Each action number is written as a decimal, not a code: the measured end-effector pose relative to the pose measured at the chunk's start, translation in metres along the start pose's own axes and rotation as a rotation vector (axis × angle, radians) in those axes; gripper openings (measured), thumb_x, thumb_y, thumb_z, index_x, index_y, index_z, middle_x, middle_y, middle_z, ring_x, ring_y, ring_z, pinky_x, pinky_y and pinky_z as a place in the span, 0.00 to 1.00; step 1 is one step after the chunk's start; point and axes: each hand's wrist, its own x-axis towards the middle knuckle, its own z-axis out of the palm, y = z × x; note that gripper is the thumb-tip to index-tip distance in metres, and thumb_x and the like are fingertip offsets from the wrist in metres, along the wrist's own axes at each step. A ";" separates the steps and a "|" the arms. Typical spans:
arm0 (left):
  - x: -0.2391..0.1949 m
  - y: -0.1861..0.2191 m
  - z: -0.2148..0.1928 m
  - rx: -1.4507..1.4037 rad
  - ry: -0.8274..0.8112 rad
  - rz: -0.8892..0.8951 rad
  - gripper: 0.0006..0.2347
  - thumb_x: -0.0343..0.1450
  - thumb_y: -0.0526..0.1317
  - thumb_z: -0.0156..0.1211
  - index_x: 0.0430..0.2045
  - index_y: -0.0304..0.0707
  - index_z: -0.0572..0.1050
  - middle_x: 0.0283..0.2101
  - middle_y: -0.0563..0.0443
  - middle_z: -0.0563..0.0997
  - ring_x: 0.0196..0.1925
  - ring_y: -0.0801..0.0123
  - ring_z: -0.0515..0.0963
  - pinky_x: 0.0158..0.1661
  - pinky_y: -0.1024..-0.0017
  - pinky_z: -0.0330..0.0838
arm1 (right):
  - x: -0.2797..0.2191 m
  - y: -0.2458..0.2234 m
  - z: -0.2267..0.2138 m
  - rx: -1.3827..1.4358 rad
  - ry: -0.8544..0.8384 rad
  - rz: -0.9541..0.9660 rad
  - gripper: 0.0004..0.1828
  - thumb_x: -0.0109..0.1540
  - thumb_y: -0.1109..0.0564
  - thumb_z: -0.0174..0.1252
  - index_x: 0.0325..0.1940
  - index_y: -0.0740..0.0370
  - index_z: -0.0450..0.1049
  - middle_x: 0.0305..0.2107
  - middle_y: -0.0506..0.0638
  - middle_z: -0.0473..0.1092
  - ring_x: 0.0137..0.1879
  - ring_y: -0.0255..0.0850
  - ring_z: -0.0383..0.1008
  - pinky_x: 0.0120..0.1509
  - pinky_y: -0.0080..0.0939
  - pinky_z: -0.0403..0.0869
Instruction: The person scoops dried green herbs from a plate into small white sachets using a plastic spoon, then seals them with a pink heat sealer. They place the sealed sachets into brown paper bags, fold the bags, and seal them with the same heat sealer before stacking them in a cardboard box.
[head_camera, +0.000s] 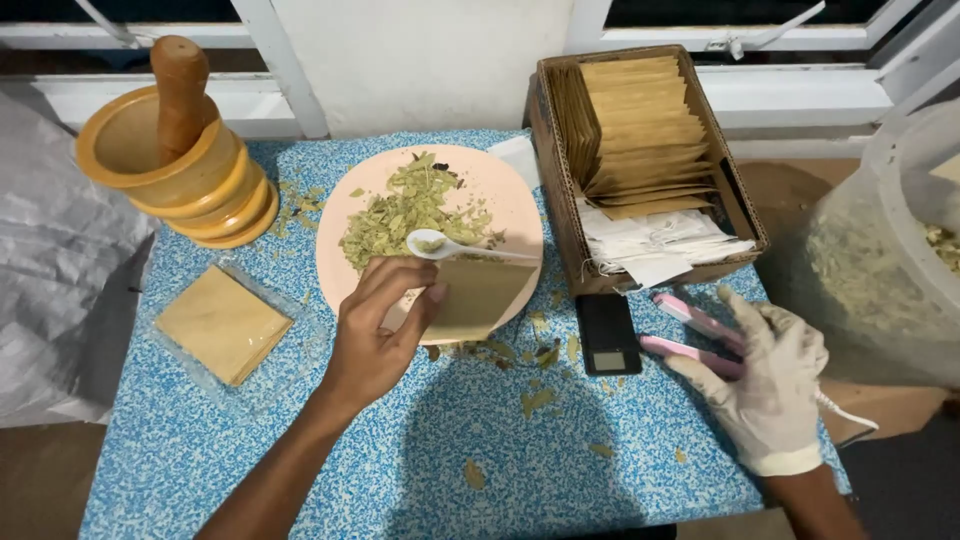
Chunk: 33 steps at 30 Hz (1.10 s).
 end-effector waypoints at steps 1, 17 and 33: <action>0.000 0.002 0.000 0.004 0.009 0.000 0.07 0.80 0.37 0.60 0.47 0.31 0.81 0.49 0.43 0.85 0.57 0.55 0.79 0.55 0.59 0.77 | 0.013 -0.020 -0.007 0.002 0.004 -0.009 0.58 0.56 0.17 0.57 0.86 0.43 0.63 0.55 0.71 0.72 0.61 0.66 0.73 0.65 0.73 0.69; 0.034 0.030 0.009 0.289 -0.134 0.296 0.02 0.80 0.32 0.57 0.42 0.35 0.77 0.41 0.45 0.81 0.44 0.58 0.76 0.45 0.62 0.67 | 0.175 -0.149 -0.033 1.052 -0.498 -0.545 0.35 0.69 0.62 0.65 0.79 0.50 0.63 0.44 0.48 0.86 0.44 0.36 0.89 0.44 0.30 0.88; 0.141 0.038 0.075 0.636 -0.096 0.628 0.03 0.80 0.33 0.71 0.43 0.33 0.84 0.41 0.43 0.88 0.39 0.57 0.83 0.41 0.62 0.77 | 0.227 -0.062 -0.089 0.124 -0.173 -0.518 0.26 0.68 0.35 0.66 0.71 0.34 0.77 0.50 0.46 0.73 0.59 0.55 0.65 0.61 0.58 0.56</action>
